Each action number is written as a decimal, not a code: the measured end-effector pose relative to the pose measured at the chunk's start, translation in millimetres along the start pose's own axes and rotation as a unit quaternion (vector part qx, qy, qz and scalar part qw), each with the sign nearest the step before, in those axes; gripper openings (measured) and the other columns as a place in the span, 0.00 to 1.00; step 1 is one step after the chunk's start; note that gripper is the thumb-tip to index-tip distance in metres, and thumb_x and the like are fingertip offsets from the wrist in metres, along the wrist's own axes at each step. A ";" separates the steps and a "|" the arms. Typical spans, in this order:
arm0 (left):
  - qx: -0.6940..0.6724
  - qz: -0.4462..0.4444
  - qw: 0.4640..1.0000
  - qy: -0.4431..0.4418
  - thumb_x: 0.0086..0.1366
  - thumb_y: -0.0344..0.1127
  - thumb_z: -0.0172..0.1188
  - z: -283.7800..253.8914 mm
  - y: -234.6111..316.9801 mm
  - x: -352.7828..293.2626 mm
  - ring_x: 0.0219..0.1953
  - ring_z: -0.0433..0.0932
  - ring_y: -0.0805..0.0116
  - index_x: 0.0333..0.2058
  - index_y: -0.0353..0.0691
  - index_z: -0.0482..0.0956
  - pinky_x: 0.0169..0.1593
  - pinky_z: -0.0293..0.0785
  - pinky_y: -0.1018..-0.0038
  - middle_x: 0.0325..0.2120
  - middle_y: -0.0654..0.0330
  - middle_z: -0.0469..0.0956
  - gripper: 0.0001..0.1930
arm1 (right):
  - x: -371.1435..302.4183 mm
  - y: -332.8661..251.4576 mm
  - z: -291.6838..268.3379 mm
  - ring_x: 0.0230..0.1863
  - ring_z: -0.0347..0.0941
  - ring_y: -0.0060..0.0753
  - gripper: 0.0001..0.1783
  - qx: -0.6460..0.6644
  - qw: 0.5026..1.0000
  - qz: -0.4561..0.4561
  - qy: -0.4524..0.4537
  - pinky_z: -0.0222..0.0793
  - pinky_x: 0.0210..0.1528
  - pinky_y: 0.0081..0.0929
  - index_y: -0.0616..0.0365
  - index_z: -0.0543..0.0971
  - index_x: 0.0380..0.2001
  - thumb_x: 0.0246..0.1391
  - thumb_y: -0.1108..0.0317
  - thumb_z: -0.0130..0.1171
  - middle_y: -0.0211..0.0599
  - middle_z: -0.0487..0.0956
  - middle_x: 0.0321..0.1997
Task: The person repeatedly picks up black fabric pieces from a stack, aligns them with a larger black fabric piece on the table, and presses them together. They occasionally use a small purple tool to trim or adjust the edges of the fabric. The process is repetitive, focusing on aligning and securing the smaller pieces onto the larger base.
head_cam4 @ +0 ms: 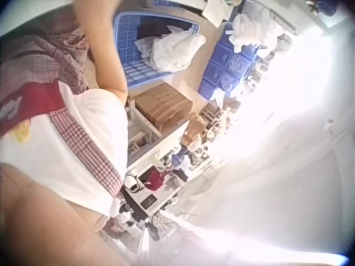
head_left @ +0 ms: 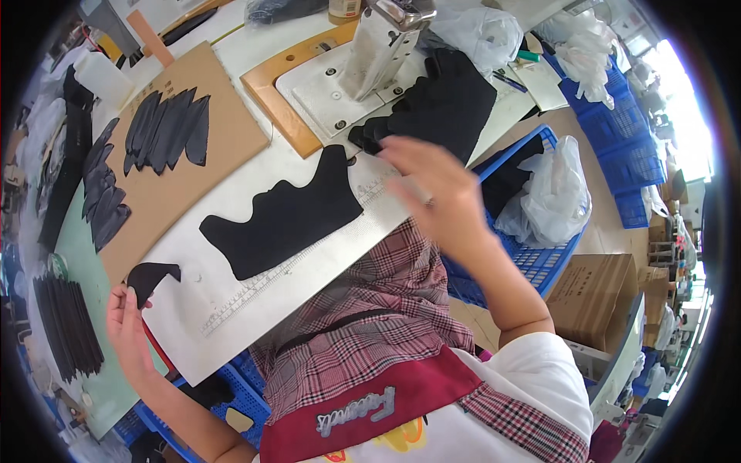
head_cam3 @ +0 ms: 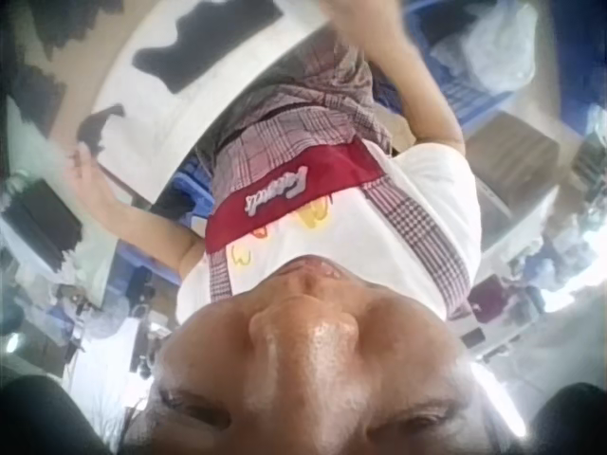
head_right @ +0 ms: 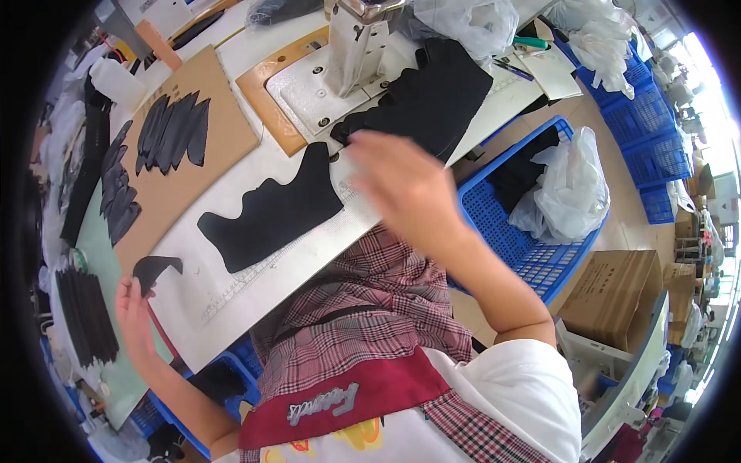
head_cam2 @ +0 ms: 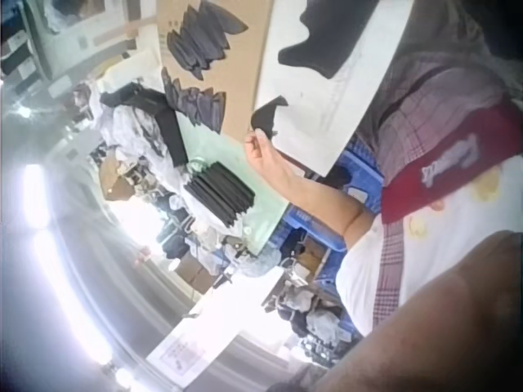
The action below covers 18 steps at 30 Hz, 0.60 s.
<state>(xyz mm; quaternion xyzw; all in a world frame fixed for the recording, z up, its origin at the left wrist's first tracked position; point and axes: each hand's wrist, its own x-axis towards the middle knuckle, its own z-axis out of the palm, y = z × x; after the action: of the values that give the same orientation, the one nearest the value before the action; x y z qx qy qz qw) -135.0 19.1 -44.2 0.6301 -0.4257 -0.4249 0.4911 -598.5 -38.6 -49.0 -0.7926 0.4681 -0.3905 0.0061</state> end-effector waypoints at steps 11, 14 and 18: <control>-0.183 0.054 0.978 -0.079 0.69 0.32 0.50 13.5 28.7 -3.4 0.50 0.76 0.64 0.50 0.30 0.71 0.56 0.71 0.60 0.46 0.55 0.75 0.14 | 4.6 42.2 -28.7 0.48 0.77 0.49 0.18 -0.217 0.964 0.141 -0.064 0.73 0.50 0.37 0.61 0.80 0.43 0.50 0.64 0.65 0.44 0.78 0.52; -0.218 0.037 0.969 -0.107 0.69 0.32 0.50 17.4 23.3 9.0 0.48 0.76 0.65 0.49 0.32 0.72 0.54 0.71 0.62 0.46 0.58 0.76 0.13 | 4.2 41.9 -27.9 0.47 0.77 0.50 0.15 -0.271 0.954 0.090 -0.090 0.74 0.47 0.37 0.60 0.79 0.45 0.53 0.70 0.60 0.45 0.79 0.50; 0.052 0.041 0.998 0.025 0.69 0.33 0.53 -13.0 -18.0 11.8 0.38 0.72 0.73 0.40 0.35 0.74 0.46 0.69 0.73 0.36 0.64 0.75 0.08 | 10.1 43.0 -31.2 0.42 0.78 0.50 0.15 -0.256 0.957 0.113 -0.079 0.75 0.44 0.38 0.58 0.78 0.45 0.54 0.74 0.55 0.42 0.80 0.47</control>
<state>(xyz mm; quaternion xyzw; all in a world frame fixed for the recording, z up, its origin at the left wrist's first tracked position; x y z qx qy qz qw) -117.2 14.0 -61.2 0.6473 -0.4603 -0.3663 0.4848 -647.1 -59.2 -37.2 -0.7381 0.6367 -0.1907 -0.1160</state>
